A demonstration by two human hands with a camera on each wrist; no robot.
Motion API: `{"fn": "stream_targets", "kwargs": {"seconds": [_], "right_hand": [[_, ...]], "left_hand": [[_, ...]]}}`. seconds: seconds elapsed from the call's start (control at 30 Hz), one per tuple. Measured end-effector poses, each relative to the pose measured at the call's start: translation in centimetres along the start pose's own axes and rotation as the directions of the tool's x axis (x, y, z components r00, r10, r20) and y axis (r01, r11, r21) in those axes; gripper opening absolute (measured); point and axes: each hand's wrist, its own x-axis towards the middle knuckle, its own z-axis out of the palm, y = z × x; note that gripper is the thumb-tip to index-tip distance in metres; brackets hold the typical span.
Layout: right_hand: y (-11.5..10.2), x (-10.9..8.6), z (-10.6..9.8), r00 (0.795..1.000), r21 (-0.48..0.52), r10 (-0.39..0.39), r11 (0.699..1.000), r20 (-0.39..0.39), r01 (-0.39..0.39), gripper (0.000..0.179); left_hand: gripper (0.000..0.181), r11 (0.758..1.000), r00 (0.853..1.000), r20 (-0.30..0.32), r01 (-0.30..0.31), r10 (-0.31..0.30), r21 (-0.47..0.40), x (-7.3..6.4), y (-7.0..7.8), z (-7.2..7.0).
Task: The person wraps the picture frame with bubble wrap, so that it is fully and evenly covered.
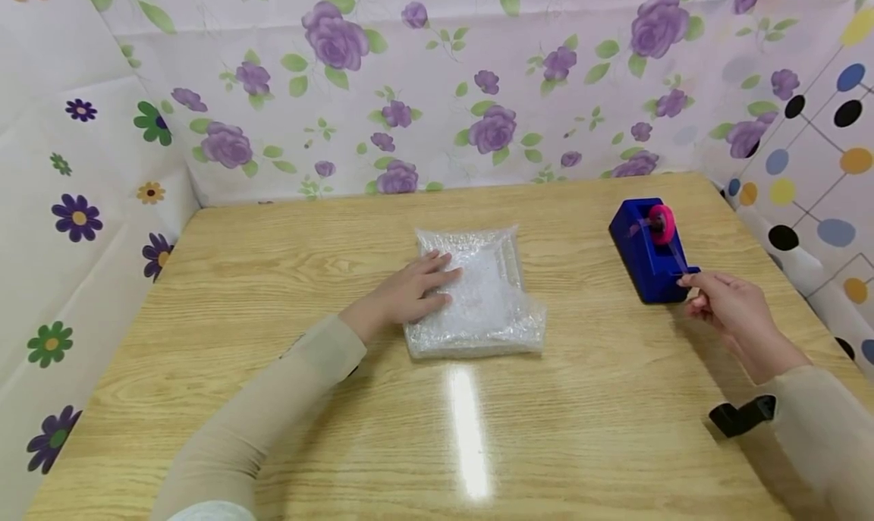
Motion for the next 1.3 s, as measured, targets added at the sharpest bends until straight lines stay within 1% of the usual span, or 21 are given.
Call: {"fn": "stream_targets", "kwargs": {"seconds": [0.1,0.17,0.2,0.27,0.33,0.43,0.47,0.53,0.6,0.77,0.83,0.87,0.97,1.03,1.07,1.1,1.13,1.23,1.27,1.3], "right_hand": [[0.3,0.2,0.0,1.0,-0.015,0.013,1.0,-0.017,-0.013,0.028],[0.6,0.2,-0.3,1.0,-0.025,0.029,0.999,-0.008,-0.029,0.028],[0.7,0.4,-0.4,0.999,-0.041,0.035,0.999,0.012,-0.034,0.028],[0.6,0.7,-0.7,0.996,-0.01,0.049,0.999,0.07,-0.048,0.028],[0.5,0.9,-1.1,0.99,0.007,0.041,0.999,0.136,-0.042,0.027],[0.5,0.9,-1.8,0.973,0.048,0.02,0.998,0.231,-0.032,0.026],[0.4,0.9,-2.0,0.965,0.042,0.015,0.999,0.262,-0.027,0.027],[0.4,0.9,-2.5,0.948,0.055,0.007,0.998,0.319,-0.026,0.031],[0.5,0.9,-3.0,0.926,0.063,0.001,0.998,0.377,-0.027,0.037],[1.1,0.7,-3.6,0.857,0.106,-0.044,0.994,0.514,-0.013,0.046],[1.3,0.6,-3.6,0.834,0.122,-0.057,0.992,0.55,-0.012,0.048],[1.4,0.5,-3.6,0.826,0.128,-0.064,0.992,0.56,-0.01,0.048],[1.6,0.2,-3.3,0.786,0.161,-0.106,0.987,0.609,0.008,0.049],[1.7,0.1,-3.0,0.754,0.18,-0.139,0.983,0.642,0.028,0.05],[1.7,-0.1,-2.8,0.747,0.186,-0.15,0.982,0.647,0.036,0.049],[1.7,-0.2,-2.6,0.742,0.19,-0.154,0.981,0.652,0.037,0.048],[1.7,-0.3,-2.4,0.743,0.184,-0.157,0.982,0.651,0.047,0.048],[1.7,-0.7,-1.8,0.766,0.133,-0.157,0.987,0.623,0.094,0.045],[1.7,-0.8,-1.6,0.778,0.103,-0.15,0.989,0.61,0.109,0.045],[1.7,-0.9,-1.5,0.774,0.079,-0.15,0.989,0.615,0.128,0.045]], "left_hand": [[0.053,1.0,1.0,0.013,0.007,-0.007,0.001,0.1,0.0,0.0],[0.053,1.0,1.0,0.024,0.004,-0.004,0.003,0.1,0.1,0.0],[0.054,1.0,1.0,0.025,0.006,-0.006,0.005,0.1,0.0,0.0],[0.054,1.0,1.0,0.02,0.002,-0.002,0.011,0.0,-0.1,-0.1],[0.054,1.0,1.0,0.006,-0.006,0.006,0.014,-0.1,-0.2,-0.1],[0.053,1.0,1.0,-0.009,-0.006,0.006,0.014,-0.1,-0.1,-0.2],[0.053,1.0,1.0,-0.009,-0.006,0.006,0.015,-0.1,-0.1,-0.2],[0.053,1.0,1.0,-0.006,-0.01,0.01,0.018,0.0,0.0,-0.2],[0.053,1.0,1.0,-0.005,-0.019,0.019,0.021,0.0,0.1,-0.2],[0.053,1.0,1.0,0.0,-0.015,0.015,0.018,0.1,0.0,-0.1],[0.053,1.0,1.0,0.005,-0.012,0.012,0.016,0.1,0.0,-0.1],[0.053,1.0,1.0,0.005,-0.014,0.013,0.018,0.1,-0.1,0.0],[0.053,1.0,1.0,0.009,-0.017,0.017,0.018,0.1,-0.1,0.0],[0.054,1.0,1.0,0.011,-0.015,0.014,0.019,0.1,-0.1,0.0],[0.054,1.0,1.0,0.012,-0.012,0.011,0.019,0.1,-0.1,-0.1],[0.054,1.0,1.0,0.013,-0.008,0.008,0.019,0.1,-0.1,-0.1],[0.054,1.0,1.0,0.014,-0.005,0.005,0.02,0.0,-0.1,-0.1],[0.054,1.0,1.0,0.015,-0.001,0.001,0.023,0.0,0.0,-0.1],[0.054,1.0,1.0,0.015,0.0,0.0,0.022,0.0,0.0,-0.1],[0.054,1.0,1.0,0.015,0.001,-0.001,0.023,-0.1,0.0,-0.1]]}}
